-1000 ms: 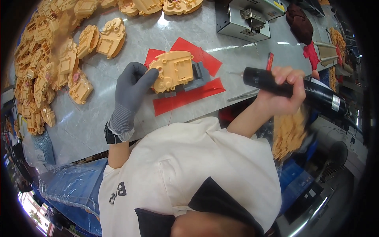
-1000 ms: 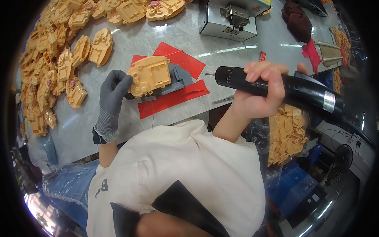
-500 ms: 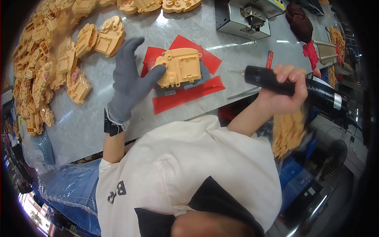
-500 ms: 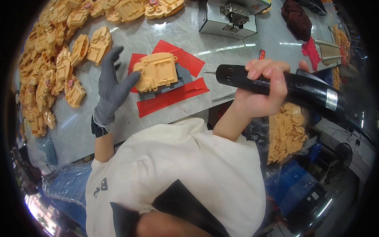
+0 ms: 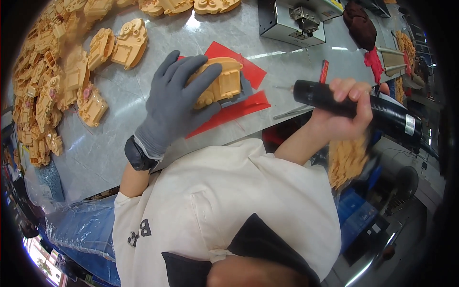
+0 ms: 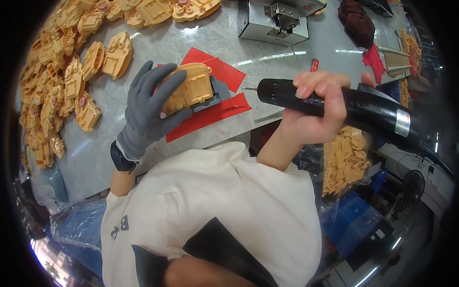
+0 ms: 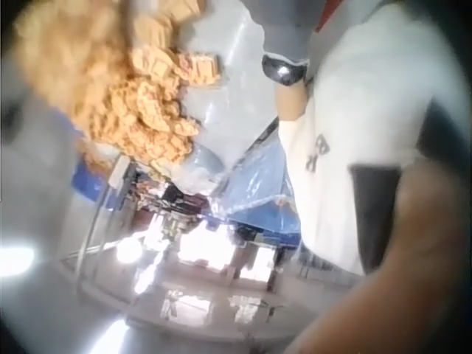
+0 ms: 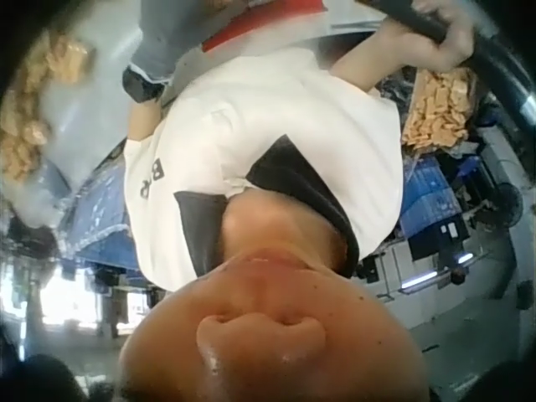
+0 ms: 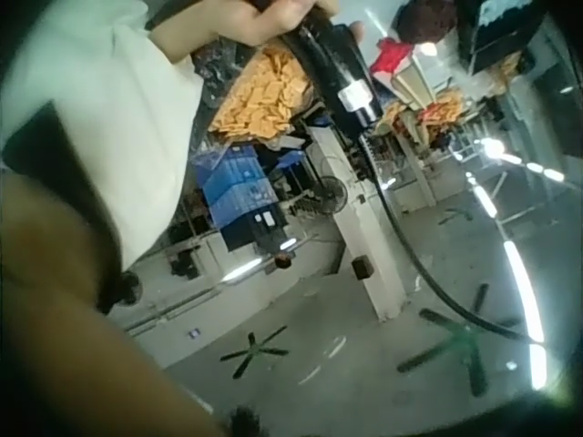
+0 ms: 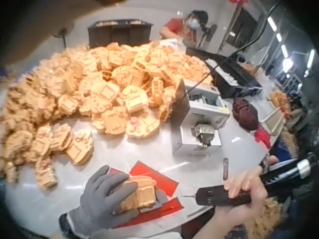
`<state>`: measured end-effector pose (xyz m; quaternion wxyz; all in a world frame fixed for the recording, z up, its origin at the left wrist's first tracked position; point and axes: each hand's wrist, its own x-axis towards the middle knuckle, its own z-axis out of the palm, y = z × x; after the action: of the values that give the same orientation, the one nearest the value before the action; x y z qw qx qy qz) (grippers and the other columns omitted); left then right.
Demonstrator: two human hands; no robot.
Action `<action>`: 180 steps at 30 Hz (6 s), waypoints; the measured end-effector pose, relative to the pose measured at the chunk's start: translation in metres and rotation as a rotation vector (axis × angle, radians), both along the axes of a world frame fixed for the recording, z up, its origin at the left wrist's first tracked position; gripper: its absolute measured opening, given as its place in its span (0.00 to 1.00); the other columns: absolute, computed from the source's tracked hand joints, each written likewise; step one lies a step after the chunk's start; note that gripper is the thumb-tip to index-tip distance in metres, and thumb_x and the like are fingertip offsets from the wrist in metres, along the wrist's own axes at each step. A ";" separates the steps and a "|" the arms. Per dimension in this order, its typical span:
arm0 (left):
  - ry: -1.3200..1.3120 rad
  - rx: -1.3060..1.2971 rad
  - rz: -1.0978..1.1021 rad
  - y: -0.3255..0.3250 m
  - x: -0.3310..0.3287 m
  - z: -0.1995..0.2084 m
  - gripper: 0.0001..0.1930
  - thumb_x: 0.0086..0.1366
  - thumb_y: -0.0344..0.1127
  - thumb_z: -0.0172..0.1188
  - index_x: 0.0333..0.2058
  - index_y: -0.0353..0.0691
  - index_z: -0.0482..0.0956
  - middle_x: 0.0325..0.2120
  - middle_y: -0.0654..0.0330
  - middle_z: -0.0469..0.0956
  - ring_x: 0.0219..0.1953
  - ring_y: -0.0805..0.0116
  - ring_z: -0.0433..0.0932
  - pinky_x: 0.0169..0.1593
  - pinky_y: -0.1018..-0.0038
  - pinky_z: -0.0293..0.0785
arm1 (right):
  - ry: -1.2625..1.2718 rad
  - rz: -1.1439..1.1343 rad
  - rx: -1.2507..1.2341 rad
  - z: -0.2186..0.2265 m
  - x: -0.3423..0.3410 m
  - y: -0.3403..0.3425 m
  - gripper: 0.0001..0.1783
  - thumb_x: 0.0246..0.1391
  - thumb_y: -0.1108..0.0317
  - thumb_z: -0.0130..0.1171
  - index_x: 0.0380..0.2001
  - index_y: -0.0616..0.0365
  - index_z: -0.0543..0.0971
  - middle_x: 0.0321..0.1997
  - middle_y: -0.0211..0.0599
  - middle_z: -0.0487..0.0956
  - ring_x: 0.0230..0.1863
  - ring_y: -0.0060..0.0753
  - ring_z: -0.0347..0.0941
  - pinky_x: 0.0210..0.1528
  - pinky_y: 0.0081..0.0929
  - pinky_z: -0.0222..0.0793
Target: The person assembles plastic toy components by driving screws into them with an electric screwdriver.
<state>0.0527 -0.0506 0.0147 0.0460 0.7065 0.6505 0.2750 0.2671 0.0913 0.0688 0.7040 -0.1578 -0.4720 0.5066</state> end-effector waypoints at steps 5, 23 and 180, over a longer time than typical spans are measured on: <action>0.036 0.000 0.092 0.003 0.004 -0.003 0.40 0.40 0.45 0.71 0.55 0.49 0.67 0.49 0.56 0.69 0.52 0.56 0.68 0.61 0.54 0.59 | 0.017 0.071 0.027 0.002 -0.006 -0.004 0.30 0.45 0.73 0.48 0.54 0.59 0.57 0.20 0.34 0.67 0.13 0.28 0.63 0.22 0.31 0.66; 0.012 -0.065 0.079 -0.016 0.010 -0.010 0.40 0.43 0.50 0.69 0.57 0.49 0.66 0.59 0.50 0.59 0.59 0.50 0.61 0.62 0.54 0.54 | -0.018 0.195 0.074 0.004 -0.016 -0.020 0.33 0.45 0.74 0.46 0.58 0.60 0.53 0.21 0.38 0.67 0.14 0.32 0.65 0.22 0.34 0.68; -0.322 0.043 0.102 -0.003 0.001 -0.036 0.45 0.27 0.44 0.78 0.48 0.36 0.67 0.42 0.52 0.73 0.40 0.49 0.72 0.45 0.61 0.70 | -0.128 0.230 0.115 0.020 -0.046 0.041 0.24 0.42 0.81 0.53 0.45 0.63 0.61 0.19 0.35 0.72 0.16 0.27 0.69 0.23 0.24 0.69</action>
<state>0.0533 -0.0533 -0.0217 0.1202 0.6201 0.6638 0.4005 0.2214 0.1320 0.0883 0.6176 -0.0941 -0.5593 0.5449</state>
